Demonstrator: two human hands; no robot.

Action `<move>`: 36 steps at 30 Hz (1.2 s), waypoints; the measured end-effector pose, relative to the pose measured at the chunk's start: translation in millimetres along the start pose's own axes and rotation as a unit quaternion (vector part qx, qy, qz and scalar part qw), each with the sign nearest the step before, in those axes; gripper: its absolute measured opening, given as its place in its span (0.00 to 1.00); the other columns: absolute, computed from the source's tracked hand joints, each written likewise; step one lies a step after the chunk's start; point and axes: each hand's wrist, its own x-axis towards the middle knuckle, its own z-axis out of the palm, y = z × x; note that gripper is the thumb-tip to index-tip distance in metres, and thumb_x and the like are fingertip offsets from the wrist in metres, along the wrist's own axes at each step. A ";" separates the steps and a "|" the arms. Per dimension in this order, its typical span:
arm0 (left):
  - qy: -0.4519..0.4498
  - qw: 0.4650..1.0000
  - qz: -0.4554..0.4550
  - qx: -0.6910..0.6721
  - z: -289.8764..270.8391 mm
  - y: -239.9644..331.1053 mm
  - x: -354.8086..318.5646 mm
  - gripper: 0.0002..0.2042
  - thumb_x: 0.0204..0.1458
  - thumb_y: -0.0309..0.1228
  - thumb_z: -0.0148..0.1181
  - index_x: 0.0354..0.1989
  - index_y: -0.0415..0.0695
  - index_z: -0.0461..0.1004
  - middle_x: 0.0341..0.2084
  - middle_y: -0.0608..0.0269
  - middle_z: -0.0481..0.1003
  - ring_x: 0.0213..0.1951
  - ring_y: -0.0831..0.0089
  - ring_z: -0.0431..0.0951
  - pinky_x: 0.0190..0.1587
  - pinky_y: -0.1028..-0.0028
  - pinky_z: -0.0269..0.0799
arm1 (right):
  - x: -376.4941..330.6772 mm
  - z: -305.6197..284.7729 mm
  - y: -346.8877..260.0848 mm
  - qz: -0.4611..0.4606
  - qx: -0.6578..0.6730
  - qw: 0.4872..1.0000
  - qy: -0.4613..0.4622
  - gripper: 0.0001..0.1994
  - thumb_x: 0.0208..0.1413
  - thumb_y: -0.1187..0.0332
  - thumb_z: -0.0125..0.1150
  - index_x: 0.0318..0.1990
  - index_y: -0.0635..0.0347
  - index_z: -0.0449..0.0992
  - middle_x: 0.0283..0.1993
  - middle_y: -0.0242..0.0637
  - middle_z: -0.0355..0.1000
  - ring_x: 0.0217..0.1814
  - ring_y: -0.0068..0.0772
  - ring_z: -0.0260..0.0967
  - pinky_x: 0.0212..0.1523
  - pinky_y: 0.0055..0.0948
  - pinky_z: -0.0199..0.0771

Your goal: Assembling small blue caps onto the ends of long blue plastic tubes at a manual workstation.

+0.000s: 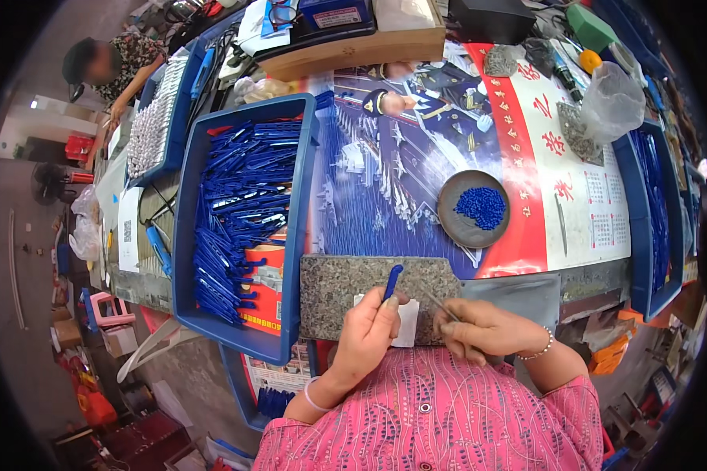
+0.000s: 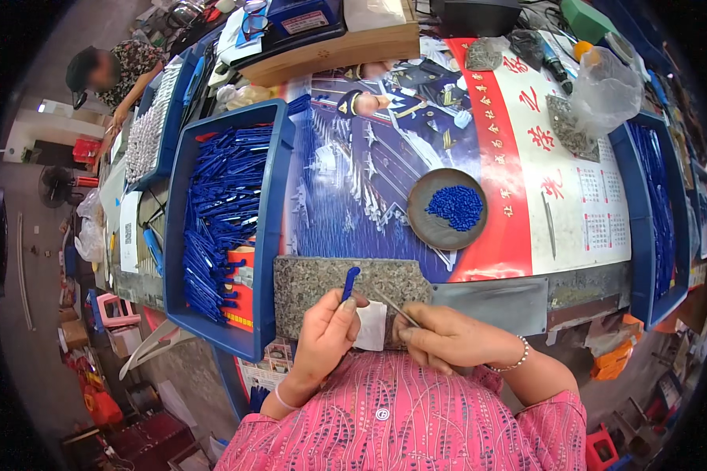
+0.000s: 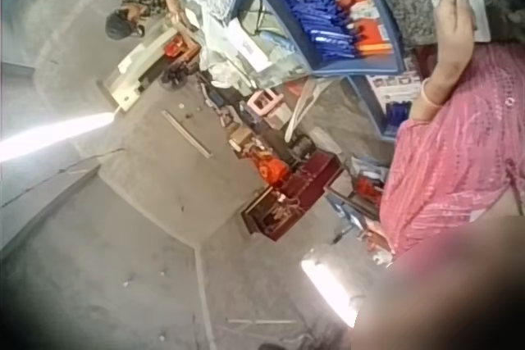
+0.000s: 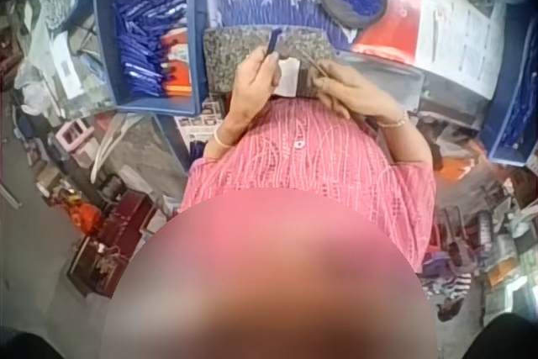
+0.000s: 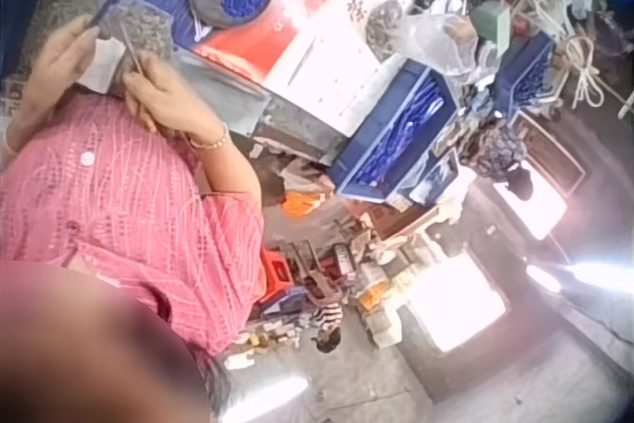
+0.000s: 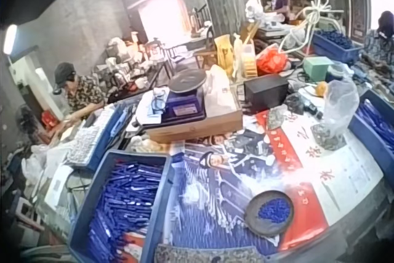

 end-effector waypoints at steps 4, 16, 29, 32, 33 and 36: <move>-0.056 0.990 -0.102 -0.078 -2.4 13.7 -4.5 0.10 0.60 0.33 0.43 0.39 0.40 0.68 0.15 0.72 0.63 0.15 0.87 0.59 0.18 0.85 0.53 | 7.8 6.0 3.5 -0.074 0.051 0.985 0.148 0.07 0.59 0.69 0.44 0.39 0.65 0.60 0.24 0.33 0.64 0.13 0.16 0.58 0.15 0.16 0.57; -0.131 0.978 -0.146 -0.072 9.7 17.9 -13.0 0.11 0.61 0.33 0.41 0.41 0.39 0.67 0.17 0.68 0.67 0.14 0.85 0.62 0.17 0.86 0.55 | 42.0 1.5 11.0 -0.167 0.181 0.953 0.177 0.09 0.56 0.71 0.53 0.39 0.67 0.64 0.23 0.32 0.65 0.13 0.15 0.58 0.13 0.15 0.57; -0.034 0.995 0.039 0.088 19.4 0.1 -15.1 0.13 0.55 0.22 0.49 0.48 0.34 0.62 0.30 0.57 0.74 0.21 0.82 0.72 0.24 0.83 0.67 | 35.1 7.0 4.4 -0.148 0.190 0.943 0.230 0.06 0.54 0.71 0.57 0.34 0.62 0.65 0.18 0.32 0.66 0.11 0.16 0.58 0.12 0.15 0.57; -0.081 0.993 -0.057 -0.067 14.4 7.9 -15.6 0.12 0.57 0.24 0.46 0.47 0.33 0.62 0.27 0.58 0.74 0.19 0.81 0.71 0.21 0.83 0.65 | 35.3 6.8 4.9 -0.145 0.241 0.936 0.212 0.06 0.55 0.71 0.56 0.35 0.62 0.66 0.19 0.32 0.67 0.11 0.16 0.58 0.12 0.15 0.57; -0.081 0.993 -0.059 -0.067 13.7 7.9 -15.3 0.12 0.57 0.24 0.46 0.47 0.33 0.62 0.27 0.58 0.74 0.19 0.81 0.71 0.21 0.83 0.65 | 35.2 6.7 5.3 -0.146 0.231 0.938 0.212 0.06 0.55 0.71 0.56 0.35 0.62 0.66 0.19 0.32 0.67 0.11 0.15 0.58 0.12 0.15 0.57; -0.094 0.982 -0.077 -0.145 12.4 8.6 -13.9 0.11 0.58 0.26 0.43 0.46 0.33 0.62 0.26 0.58 0.73 0.17 0.80 0.69 0.19 0.84 0.62 | 35.2 6.7 7.4 -0.147 0.217 0.942 0.209 0.06 0.55 0.71 0.55 0.37 0.63 0.66 0.20 0.31 0.67 0.11 0.15 0.58 0.12 0.15 0.57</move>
